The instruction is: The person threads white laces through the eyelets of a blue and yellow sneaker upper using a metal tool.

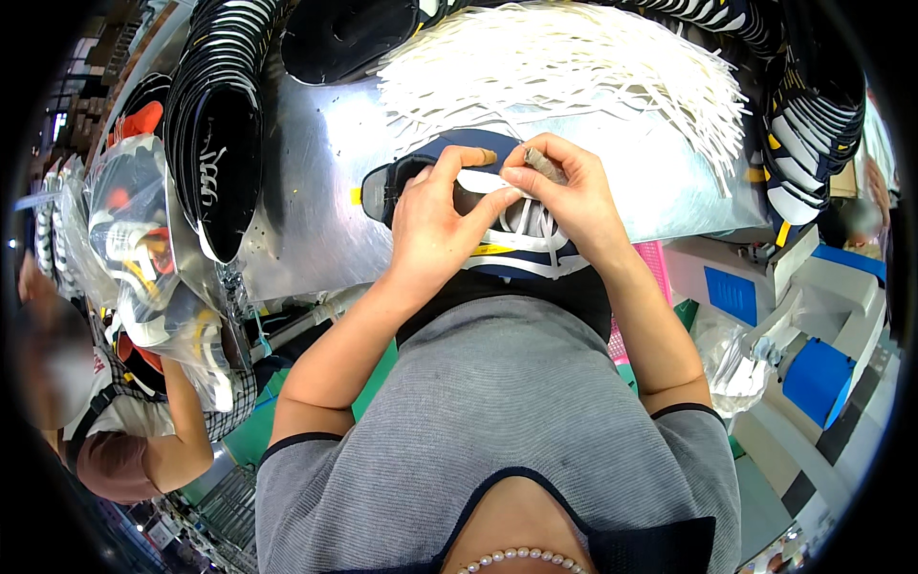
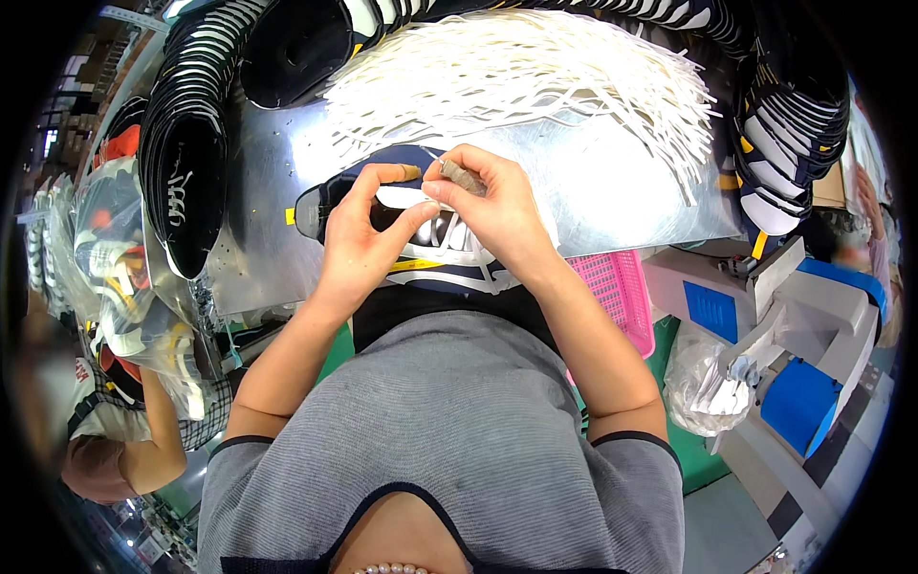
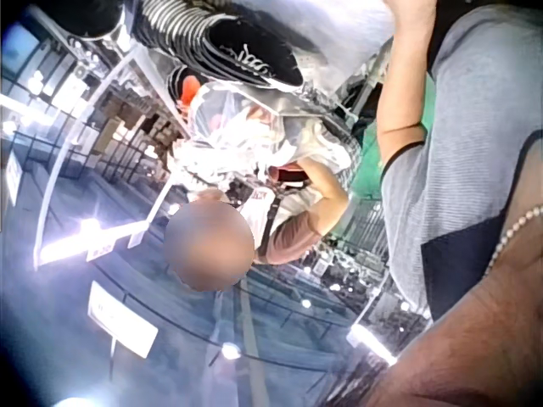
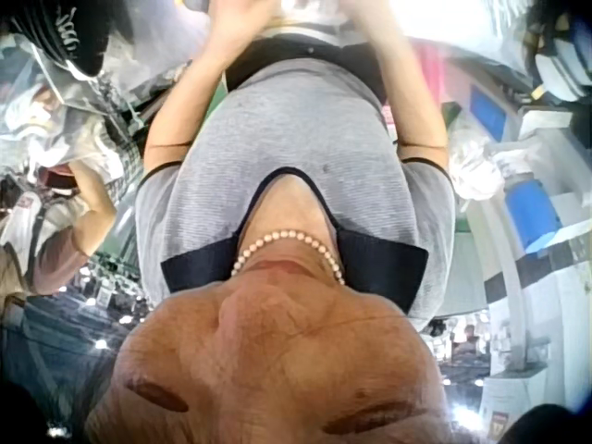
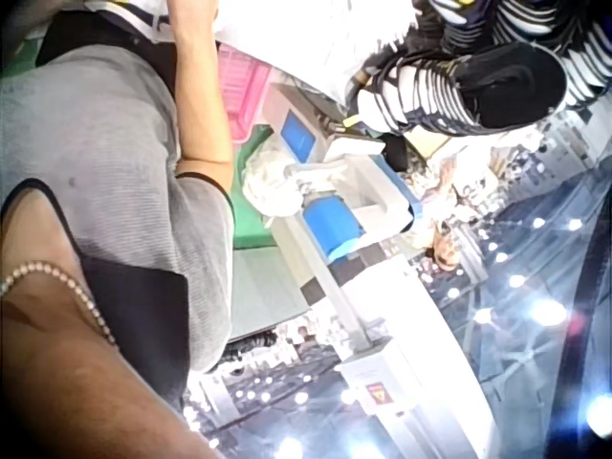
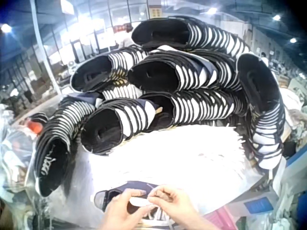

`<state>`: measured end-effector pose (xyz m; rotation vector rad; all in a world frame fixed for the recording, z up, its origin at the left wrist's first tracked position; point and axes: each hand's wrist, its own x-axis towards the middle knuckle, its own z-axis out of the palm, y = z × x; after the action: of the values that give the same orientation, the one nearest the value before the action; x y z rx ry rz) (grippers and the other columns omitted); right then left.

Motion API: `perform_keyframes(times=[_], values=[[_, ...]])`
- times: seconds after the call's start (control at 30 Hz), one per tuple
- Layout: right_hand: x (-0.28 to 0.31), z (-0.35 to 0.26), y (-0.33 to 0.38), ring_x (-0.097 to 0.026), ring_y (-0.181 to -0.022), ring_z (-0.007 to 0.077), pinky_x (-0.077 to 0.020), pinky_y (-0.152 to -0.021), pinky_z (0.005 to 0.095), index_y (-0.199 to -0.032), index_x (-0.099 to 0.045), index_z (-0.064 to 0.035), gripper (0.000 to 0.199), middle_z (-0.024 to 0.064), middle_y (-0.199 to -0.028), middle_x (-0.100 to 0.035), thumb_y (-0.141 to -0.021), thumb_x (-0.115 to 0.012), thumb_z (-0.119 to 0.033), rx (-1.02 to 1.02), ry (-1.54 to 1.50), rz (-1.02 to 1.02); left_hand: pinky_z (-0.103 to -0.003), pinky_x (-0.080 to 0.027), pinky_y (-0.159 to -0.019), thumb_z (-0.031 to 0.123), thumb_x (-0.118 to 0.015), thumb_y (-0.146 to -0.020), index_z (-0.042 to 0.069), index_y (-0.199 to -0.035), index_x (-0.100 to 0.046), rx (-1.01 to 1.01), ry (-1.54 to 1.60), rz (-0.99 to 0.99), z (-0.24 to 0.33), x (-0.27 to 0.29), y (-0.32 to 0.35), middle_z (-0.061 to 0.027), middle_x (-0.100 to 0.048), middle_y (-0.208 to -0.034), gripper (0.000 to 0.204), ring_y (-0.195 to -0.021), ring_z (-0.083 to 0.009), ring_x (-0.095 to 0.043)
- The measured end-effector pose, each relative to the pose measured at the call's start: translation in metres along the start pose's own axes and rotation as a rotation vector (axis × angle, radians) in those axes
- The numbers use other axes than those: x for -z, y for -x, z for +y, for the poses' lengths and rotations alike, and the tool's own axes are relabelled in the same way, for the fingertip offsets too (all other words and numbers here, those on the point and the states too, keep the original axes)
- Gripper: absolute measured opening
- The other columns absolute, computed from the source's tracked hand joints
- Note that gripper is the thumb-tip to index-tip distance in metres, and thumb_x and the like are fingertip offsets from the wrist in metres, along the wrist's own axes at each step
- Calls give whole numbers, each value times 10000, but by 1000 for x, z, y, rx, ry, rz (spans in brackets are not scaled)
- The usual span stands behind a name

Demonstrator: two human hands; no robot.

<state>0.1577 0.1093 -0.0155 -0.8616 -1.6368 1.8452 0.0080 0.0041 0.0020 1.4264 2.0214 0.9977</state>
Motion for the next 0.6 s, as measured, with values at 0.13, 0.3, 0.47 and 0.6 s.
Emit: perform_keyframes(times=[0.13,0.3,0.47,0.6], values=[[2,-11,15,-642,-796,141,-503,-732,286,-1068,-621,2,203,43,-844,-670,-942,-666,-150,113,148,90,-285,-505,-885,90,-792,-817,5,-1140,-623,42,78,-7,4,-5,1,-98,-704,-1079,374,-984,-139,-655],[10,-25,44,-695,-775,242,-518,-698,326,-1055,-571,-12,141,140,-830,-683,-989,-593,-135,-4,361,55,-290,-500,-909,44,-775,-801,6,-1126,-617,42,107,21,2,-7,3,-98,-698,-1125,363,-1000,-145,-646],[9,-15,42,-685,-706,317,-517,-632,395,-973,-560,-30,130,145,-778,-686,-938,-641,-126,140,615,22,-311,-493,-889,31,-761,-801,28,-1136,-623,-2,21,36,5,-6,4,-96,-702,-1131,363,-998,-185,-634],[-3,-21,30,-685,-681,311,-515,-584,423,-920,-541,-41,132,127,-746,-673,-910,-641,-127,193,931,-49,-431,-471,-789,101,-718,-792,91,-1107,-658,-135,68,106,-1,-12,8,-94,-713,-1020,321,-857,-308,-600]])
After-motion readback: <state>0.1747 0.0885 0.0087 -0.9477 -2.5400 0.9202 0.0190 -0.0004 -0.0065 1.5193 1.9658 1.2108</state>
